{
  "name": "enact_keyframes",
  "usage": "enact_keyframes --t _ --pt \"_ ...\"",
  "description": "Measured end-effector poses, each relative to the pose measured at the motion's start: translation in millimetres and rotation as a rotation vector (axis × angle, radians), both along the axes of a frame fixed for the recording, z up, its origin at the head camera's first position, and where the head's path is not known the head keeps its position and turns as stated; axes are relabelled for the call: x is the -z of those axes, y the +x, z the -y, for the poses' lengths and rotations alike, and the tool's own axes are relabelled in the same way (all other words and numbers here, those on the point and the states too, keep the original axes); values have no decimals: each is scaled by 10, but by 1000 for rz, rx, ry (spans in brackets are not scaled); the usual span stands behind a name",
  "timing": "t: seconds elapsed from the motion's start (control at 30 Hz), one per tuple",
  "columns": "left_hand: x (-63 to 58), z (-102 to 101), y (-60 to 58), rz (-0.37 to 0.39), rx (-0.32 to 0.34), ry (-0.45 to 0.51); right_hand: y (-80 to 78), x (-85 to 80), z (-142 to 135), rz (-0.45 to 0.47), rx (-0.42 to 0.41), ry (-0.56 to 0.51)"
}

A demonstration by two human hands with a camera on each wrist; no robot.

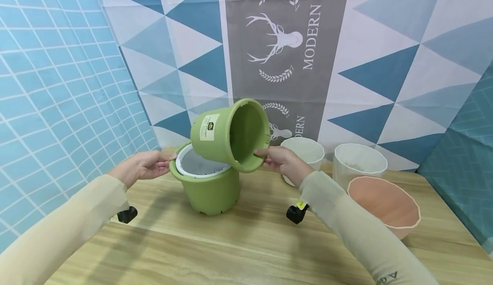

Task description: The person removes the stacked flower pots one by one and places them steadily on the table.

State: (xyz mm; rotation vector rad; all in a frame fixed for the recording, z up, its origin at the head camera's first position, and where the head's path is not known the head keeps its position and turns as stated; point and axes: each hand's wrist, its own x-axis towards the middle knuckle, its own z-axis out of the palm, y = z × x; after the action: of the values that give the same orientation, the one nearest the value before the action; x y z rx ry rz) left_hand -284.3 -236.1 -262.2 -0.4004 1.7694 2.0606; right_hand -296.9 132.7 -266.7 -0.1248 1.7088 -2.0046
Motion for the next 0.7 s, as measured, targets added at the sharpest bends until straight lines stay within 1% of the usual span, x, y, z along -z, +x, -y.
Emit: enact_keyframes --t 0.37,0.6,0.7 --pt "1 2 -1 9 -2 20 13 130 -13 -38 -12 -37" --pt "-15 8 -10 4 -2 8 50 146 -19 -3 12 -106" --pt "-8 5 -11 6 -6 11 67 159 -37 4 6 -116"
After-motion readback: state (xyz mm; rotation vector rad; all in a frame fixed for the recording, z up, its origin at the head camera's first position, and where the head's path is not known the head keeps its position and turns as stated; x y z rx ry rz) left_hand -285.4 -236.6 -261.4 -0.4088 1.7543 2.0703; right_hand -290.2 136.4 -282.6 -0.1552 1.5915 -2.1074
